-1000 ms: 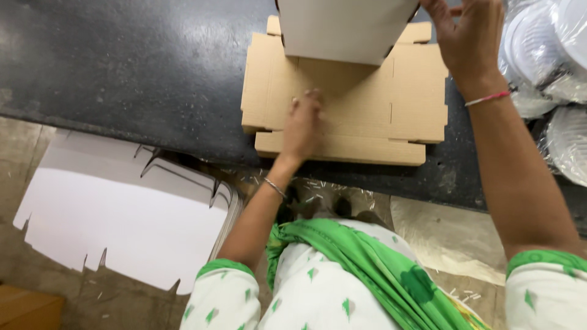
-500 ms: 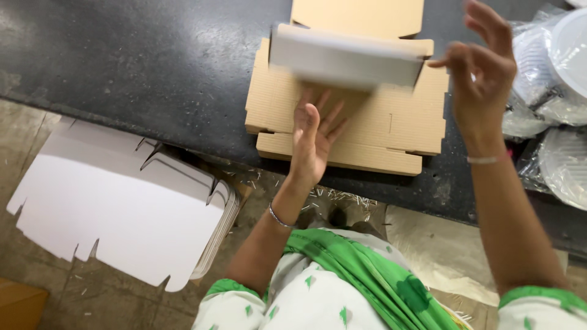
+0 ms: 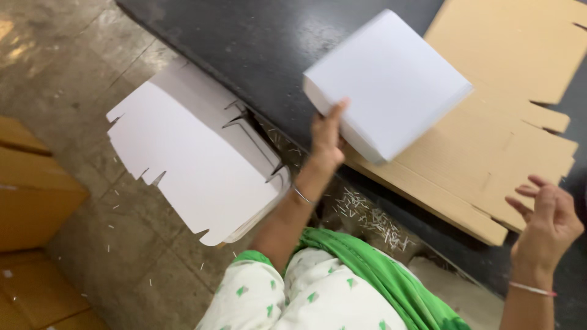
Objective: The person wraps round LED panel light fixtures in clear plastic film at a work table, pressing the wrap around each fixture and setting wrapped fixtures aside. They then fold flat cardboard boxes into shape and place white product boxes inside the folded cartons.
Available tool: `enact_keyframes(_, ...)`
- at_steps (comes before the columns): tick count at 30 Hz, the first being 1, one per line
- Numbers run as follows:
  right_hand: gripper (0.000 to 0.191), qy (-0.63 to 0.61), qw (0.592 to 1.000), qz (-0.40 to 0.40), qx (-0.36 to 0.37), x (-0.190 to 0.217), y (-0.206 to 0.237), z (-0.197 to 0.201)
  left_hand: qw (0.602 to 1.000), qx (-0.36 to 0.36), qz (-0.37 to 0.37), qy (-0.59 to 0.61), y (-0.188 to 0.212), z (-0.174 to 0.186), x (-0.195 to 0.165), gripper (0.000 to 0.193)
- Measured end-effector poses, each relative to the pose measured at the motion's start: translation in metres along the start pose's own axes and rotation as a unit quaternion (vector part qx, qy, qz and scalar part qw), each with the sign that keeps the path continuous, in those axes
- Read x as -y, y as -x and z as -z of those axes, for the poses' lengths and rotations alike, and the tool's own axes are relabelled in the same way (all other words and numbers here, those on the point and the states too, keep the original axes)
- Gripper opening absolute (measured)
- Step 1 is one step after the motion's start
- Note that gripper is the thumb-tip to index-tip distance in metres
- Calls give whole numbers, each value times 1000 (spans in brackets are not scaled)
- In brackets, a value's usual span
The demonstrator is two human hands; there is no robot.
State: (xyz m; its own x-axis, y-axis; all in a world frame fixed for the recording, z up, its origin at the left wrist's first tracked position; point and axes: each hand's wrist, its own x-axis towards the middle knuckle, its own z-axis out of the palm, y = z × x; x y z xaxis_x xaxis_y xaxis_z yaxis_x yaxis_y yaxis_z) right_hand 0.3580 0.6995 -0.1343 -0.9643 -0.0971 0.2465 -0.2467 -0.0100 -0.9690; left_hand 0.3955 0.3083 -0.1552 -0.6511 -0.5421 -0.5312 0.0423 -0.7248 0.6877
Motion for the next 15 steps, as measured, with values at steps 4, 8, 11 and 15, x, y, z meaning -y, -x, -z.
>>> enact_keyframes(4, 24, 28, 999, -34, -3, -10, 1, -17, 971, -39, -230, -56, -83, 52, -97, 95)
enact_keyframes(8, 24, 48, 998, -44, 13, -8, -1, -47, 776, -272, -424, -379, -131, 110, -173, 110)
enact_keyframes(11, 27, 74, 996, -42, 22, -2, -2, -79, 631, -307, -411, -582, -140, 113, -179, 106)
enact_keyframes(15, 26, 101, 992, -59, 53, 5, -6, -114, 559, -175, -333, -739, -146, 91, -149, 95)
